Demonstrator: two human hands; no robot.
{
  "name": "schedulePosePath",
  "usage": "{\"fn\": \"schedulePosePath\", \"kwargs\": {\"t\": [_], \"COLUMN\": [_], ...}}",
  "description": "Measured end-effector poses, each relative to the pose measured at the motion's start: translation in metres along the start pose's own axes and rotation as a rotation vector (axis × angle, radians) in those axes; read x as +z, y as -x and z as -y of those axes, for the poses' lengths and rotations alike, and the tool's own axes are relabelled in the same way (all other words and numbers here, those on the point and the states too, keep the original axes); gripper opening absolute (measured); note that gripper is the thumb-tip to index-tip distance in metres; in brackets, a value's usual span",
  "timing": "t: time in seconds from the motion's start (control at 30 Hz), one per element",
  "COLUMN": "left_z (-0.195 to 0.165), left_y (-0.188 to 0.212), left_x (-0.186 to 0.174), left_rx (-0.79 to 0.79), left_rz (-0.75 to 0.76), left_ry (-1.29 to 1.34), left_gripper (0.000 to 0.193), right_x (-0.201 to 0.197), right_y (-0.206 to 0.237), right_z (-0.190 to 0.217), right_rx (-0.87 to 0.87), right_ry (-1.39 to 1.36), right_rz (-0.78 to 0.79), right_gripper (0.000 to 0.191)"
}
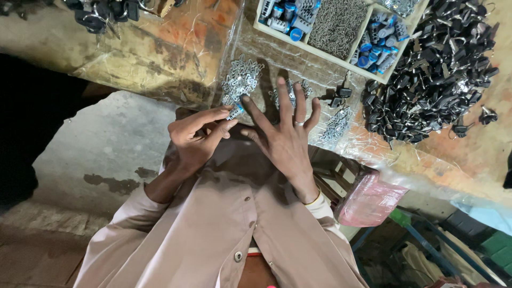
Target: The person picks small blue pin components from a compartment tray and presses them into padlock bodies by hand, then places the assembled padlocks onto a large pile of finished locks on the workbench. The person repeats this assembly cycle continuously, occasionally reaching into the tray for more components.
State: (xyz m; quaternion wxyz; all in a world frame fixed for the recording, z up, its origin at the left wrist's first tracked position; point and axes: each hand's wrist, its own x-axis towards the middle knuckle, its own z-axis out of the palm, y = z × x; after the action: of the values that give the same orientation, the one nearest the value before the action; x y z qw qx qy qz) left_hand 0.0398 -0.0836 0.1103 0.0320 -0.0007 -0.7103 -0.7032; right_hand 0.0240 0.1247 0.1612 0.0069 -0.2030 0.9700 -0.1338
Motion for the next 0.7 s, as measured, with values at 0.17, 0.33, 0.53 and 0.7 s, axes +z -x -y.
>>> {"fn": "schedulePosePath", "kwargs": {"t": [0.17,0.33,0.53,0.7], "left_z": [0.001,0.005,0.009,0.009], "left_y": [0.0,0.001,-0.001,-0.003], "left_x": [0.006,0.016,0.032,0.034], "left_rx": [0.006,-0.024,0.088,0.224], "left_rz": [0.003,0.096,0.197,0.208], "left_ry": [0.016,0.013,-0.077,-0.194], "left_gripper": [0.021,0.022,0.026,0.028], "right_x": [-0.002,-0.005,-0.005,-0.001], "right_y": [0.01,0.023,0.024,0.024], "right_z": [-0.011,-0.018,-0.006,0.002], "right_rx": [-0.071,-0.009,0.096,0.262], "right_ry": [-0.122,-0.362,-0.524,-0.575], "right_rz": [-0.096,-0.183,-0.239,-0.258], "right_gripper": [0.031,0.02,0.026,0.029]}}
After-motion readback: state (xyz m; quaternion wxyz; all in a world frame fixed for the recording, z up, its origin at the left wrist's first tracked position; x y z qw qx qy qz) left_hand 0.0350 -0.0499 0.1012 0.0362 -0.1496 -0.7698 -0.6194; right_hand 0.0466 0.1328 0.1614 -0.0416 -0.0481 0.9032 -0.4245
